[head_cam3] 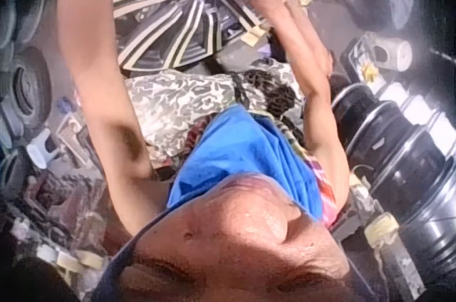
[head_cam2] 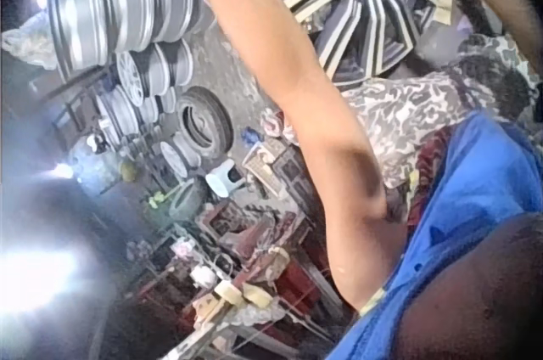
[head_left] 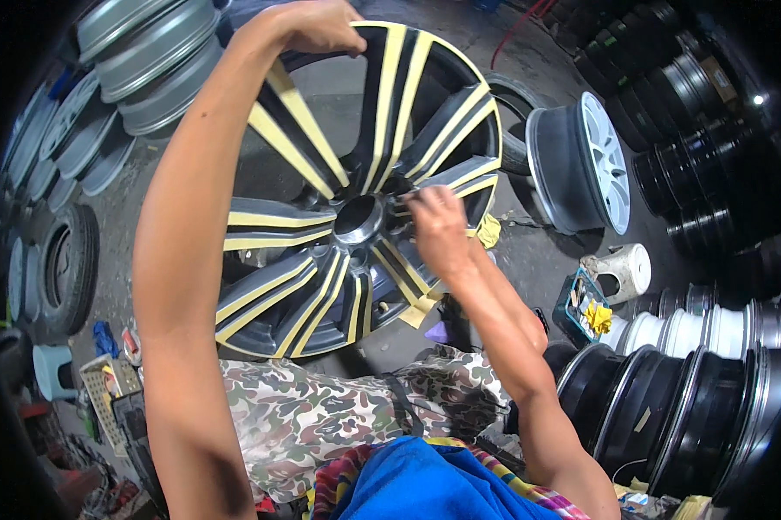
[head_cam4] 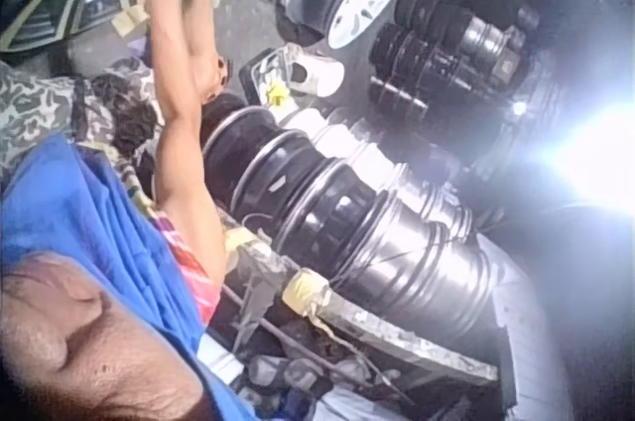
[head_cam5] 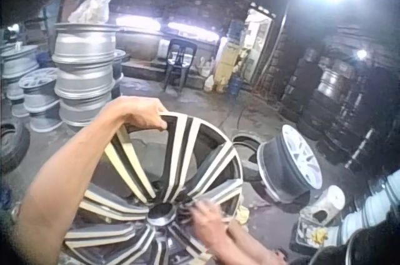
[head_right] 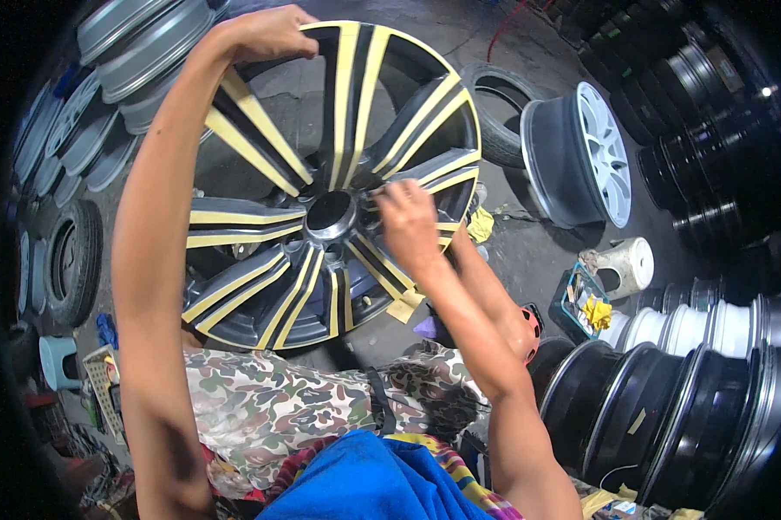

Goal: The person applies yellow masking tape to the spokes of a black car wheel, retrieves sandpaper from a red toolbox, and rubs the metal surfaces of the wheel between the taped sections.

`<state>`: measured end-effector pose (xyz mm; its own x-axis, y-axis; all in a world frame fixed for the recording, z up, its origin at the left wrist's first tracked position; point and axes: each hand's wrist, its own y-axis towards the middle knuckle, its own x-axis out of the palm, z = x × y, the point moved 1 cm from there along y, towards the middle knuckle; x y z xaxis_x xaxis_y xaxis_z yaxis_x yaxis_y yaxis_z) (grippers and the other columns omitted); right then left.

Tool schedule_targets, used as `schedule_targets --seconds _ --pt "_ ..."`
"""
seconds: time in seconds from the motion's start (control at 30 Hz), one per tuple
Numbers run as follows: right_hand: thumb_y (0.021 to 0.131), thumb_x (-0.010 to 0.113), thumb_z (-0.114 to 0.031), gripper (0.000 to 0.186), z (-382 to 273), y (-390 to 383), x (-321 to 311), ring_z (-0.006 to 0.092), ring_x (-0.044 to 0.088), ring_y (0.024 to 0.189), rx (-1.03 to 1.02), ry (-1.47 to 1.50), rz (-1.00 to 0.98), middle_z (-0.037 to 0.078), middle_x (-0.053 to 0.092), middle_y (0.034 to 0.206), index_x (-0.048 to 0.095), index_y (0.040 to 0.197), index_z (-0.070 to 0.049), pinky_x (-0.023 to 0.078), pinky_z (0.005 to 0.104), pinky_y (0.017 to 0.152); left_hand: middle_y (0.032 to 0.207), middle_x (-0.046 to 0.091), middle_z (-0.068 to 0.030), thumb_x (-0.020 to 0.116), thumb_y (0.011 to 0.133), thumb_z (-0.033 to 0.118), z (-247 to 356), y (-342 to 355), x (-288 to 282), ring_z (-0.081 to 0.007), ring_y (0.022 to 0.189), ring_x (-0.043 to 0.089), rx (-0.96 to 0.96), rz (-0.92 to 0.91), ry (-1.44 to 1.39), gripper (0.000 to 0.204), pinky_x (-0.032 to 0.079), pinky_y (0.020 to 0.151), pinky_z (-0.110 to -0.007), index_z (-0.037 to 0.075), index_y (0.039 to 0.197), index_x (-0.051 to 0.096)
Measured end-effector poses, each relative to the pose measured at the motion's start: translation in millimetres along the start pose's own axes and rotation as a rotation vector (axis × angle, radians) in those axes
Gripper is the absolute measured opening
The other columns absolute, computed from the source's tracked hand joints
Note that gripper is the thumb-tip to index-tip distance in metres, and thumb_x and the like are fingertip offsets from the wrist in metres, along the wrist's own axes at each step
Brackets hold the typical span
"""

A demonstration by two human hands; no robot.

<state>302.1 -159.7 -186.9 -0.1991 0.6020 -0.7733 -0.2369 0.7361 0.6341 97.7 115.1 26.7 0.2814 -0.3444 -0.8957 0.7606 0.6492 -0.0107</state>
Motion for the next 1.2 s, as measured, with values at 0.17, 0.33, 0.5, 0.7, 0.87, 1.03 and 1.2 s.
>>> schedule_targets --seconds 0.17,0.33,0.5,0.7,0.87,1.03,1.2 --pt "0.082 0.067 -0.001 0.030 18.7 0.2 -9.6 0.0304 0.062 0.109 0.009 0.015 -0.078 0.010 0.067 0.109 0.076 0.111 -0.002 0.050 0.0435 0.092 0.083 0.061 0.0004 0.069 0.091 0.019 11.0 -10.7 -0.5 -0.0110 0.075 0.052 0.115 0.018 -0.022 0.032 0.049 0.072 -0.030 -0.008 0.109 0.072" --pt "0.084 0.064 0.000 0.031 137.0 -6.2 -33.8 0.0295 0.063 0.101 0.186 -0.203 0.070 0.006 0.072 0.103 0.077 0.110 -0.011 0.049 0.0435 0.083 0.083 0.061 0.0020 0.068 0.092 0.018 13.8 -6.1 1.2 -0.0103 0.073 0.051 0.054 -0.005 -0.047 0.035 0.048 0.069 -0.029 -0.006 0.116 0.072" --pt "0.090 0.062 -0.002 0.032 94.4 -12.3 -8.7 0.0274 0.064 0.107 0.063 -0.114 0.103 0.004 0.074 0.113 0.078 0.115 -0.012 0.048 0.0426 0.086 0.085 0.062 0.0036 0.068 0.092 0.018 9.6 -10.6 -5.3 -0.0092 0.075 0.052 -0.024 -0.050 -0.077 0.041 0.048 0.071 -0.027 -0.004 0.127 0.073" --pt "0.088 0.063 -0.002 0.032 109.7 -14.9 -8.1 0.0299 0.065 0.105 0.244 -0.190 0.175 0.008 0.074 0.111 0.075 0.116 -0.009 0.049 0.0436 0.086 0.083 0.060 0.0034 0.069 0.093 0.019 16.7 -12.8 -2.5 -0.0104 0.075 0.050 0.012 -0.020 -0.105 0.034 0.047 0.072 -0.029 -0.007 0.114 0.073" --pt "0.085 0.067 0.004 0.036 86.7 -29.2 -24.4 0.0285 0.066 0.102 0.190 0.001 0.093 0.007 0.074 0.108 0.076 0.117 -0.010 0.050 0.0428 0.086 0.084 0.058 0.0027 0.069 0.092 0.023 16.0 -14.0 0.4 -0.0116 0.077 0.049 -0.022 0.001 -0.066 0.041 0.046 0.075 -0.029 -0.005 0.121 0.075" --pt "0.087 0.068 0.003 0.033 145.9 -54.1 -37.7 0.0306 0.066 0.110 0.361 -0.080 0.185 0.008 0.073 0.116 0.075 0.118 -0.009 0.050 0.0437 0.096 0.084 0.058 0.0023 0.068 0.092 0.020 20.7 -13.7 -4.6 -0.0114 0.077 0.049 -0.057 -0.043 -0.030 0.042 0.047 0.075 -0.028 -0.006 0.125 0.074" --pt "0.087 0.067 0.007 0.034 147.3 -46.9 -20.3 0.0323 0.066 0.110 0.274 -0.038 0.088 0.009 0.074 0.114 0.076 0.117 -0.008 0.053 0.0444 0.099 0.084 0.056 0.0035 0.068 0.093 0.020 10.3 -10.5 -2.3 -0.0103 0.078 0.047 0.025 -0.020 -0.056 0.041 0.046 0.076 -0.028 -0.008 0.124 0.072"
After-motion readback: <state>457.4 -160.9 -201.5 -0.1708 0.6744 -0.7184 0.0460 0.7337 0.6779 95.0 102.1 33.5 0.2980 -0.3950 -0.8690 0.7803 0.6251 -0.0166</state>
